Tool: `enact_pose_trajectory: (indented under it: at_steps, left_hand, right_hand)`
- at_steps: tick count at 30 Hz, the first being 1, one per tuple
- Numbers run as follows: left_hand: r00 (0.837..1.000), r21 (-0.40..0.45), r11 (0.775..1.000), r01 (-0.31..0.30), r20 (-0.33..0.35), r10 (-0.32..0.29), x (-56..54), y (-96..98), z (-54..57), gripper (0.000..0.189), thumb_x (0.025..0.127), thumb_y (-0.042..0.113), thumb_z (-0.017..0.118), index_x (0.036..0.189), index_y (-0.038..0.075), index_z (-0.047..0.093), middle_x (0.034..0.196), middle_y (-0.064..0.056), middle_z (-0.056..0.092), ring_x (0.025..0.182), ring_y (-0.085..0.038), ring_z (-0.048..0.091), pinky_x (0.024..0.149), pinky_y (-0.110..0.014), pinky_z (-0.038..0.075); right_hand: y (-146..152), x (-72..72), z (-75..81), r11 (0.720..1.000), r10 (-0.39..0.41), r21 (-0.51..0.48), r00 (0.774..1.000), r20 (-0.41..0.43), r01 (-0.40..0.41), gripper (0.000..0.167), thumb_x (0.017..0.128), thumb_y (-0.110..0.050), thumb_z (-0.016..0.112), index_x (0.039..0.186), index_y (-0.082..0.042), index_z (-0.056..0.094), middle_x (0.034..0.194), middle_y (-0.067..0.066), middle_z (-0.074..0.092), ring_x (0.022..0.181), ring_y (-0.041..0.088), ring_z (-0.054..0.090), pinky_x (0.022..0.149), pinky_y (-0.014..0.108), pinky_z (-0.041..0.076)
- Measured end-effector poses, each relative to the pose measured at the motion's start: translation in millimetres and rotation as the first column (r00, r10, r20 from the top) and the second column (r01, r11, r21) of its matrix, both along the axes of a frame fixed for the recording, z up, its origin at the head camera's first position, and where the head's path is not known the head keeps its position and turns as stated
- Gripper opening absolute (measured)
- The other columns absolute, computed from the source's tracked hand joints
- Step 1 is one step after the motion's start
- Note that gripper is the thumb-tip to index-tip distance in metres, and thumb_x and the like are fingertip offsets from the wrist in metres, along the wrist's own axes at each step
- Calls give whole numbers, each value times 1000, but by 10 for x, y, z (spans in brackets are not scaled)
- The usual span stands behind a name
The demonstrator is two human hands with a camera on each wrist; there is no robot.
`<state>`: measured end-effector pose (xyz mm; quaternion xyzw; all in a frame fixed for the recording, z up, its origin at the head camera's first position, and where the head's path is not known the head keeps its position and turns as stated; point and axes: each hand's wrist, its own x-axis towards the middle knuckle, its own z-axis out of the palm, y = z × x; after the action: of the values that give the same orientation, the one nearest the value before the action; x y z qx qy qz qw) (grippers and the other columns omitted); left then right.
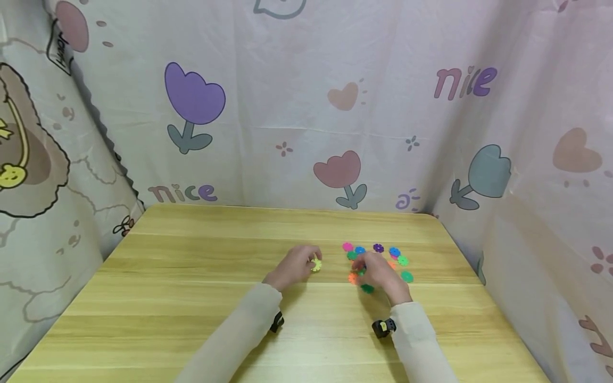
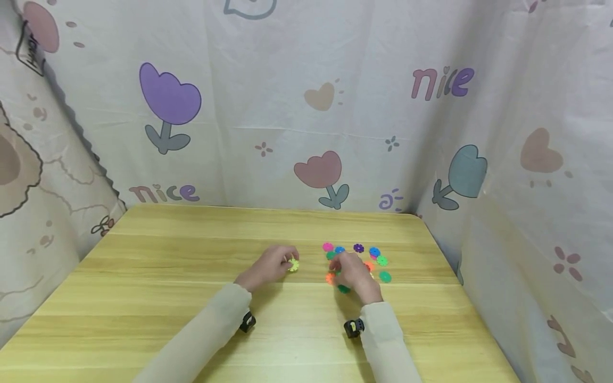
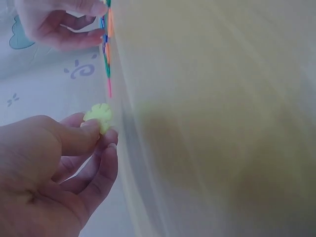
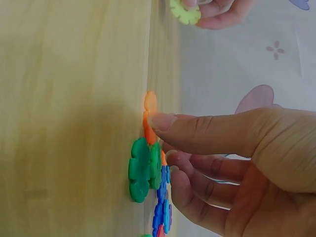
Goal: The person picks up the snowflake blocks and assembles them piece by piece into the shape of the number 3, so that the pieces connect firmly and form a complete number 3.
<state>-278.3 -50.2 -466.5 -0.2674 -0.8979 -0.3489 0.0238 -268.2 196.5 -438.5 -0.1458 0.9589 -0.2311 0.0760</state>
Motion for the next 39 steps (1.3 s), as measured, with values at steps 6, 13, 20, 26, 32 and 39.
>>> enact_pose_trajectory:
  at_steps: [6, 13, 20, 26, 32, 39]
  left_hand:
    - [1000, 32, 999, -8, -17, 9, 37, -125, 19, 23, 90, -14, 62, 103, 2, 71, 101, -12, 74, 89, -22, 67, 79, -39, 58]
    - [1000, 57, 998, -31, 2, 31, 84, -232, 20, 21, 90, -12, 64, 101, 4, 71, 99, -12, 73, 87, -22, 68, 76, -36, 58]
    - [998, 70, 996, -54, 13, 53, 118, -305, 18, 20, 91, -11, 66, 101, 6, 72, 100, -12, 73, 86, -23, 70, 76, -36, 58]
    - [997, 85, 994, -73, 31, 71, 129, -361, 9, 18, 91, -9, 67, 101, 6, 73, 99, -11, 73, 84, -20, 68, 74, -35, 58]
    - [996, 95, 993, -74, 52, 69, 138, -406, -17, 18, 92, -8, 67, 100, 7, 73, 94, -10, 71, 76, -15, 67, 69, -28, 56]
    - [996, 125, 990, -71, 66, 63, 177, -435, -10, 17, 91, -8, 68, 99, 6, 73, 91, -10, 72, 71, -13, 66, 66, -24, 56]
  right_hand:
    - [16, 8, -11, 1000, 27, -1, 1000, -6, -27, 24, 75, 6, 87, 94, -3, 75, 91, 7, 71, 87, 22, 65, 81, 39, 58]
    - [36, 19, -19, 1000, 18, -7, 1000, 14, -18, 22, 77, 4, 86, 95, -4, 74, 93, 6, 72, 89, 20, 67, 84, 39, 59]
    - [0, 12, -34, 1000, 20, -10, 1000, 4, -20, 23, 80, -2, 86, 99, -3, 74, 94, 6, 72, 88, 18, 65, 81, 38, 58]
    - [-28, 17, -26, 1000, 2, 2, 1000, 3, -2, 22, 78, 0, 87, 95, -4, 74, 93, 5, 71, 86, 18, 63, 81, 37, 57]
    - [-30, 7, -32, 1000, 1, -5, 1000, 10, -1, 24, 77, 2, 87, 93, -6, 71, 88, 5, 67, 80, 17, 58, 75, 34, 54]
    - [-41, -5, -43, 998, 30, -55, 999, -32, -32, 16, 81, 2, 84, 87, -9, 74, 79, 2, 64, 74, 14, 54, 68, 27, 47]
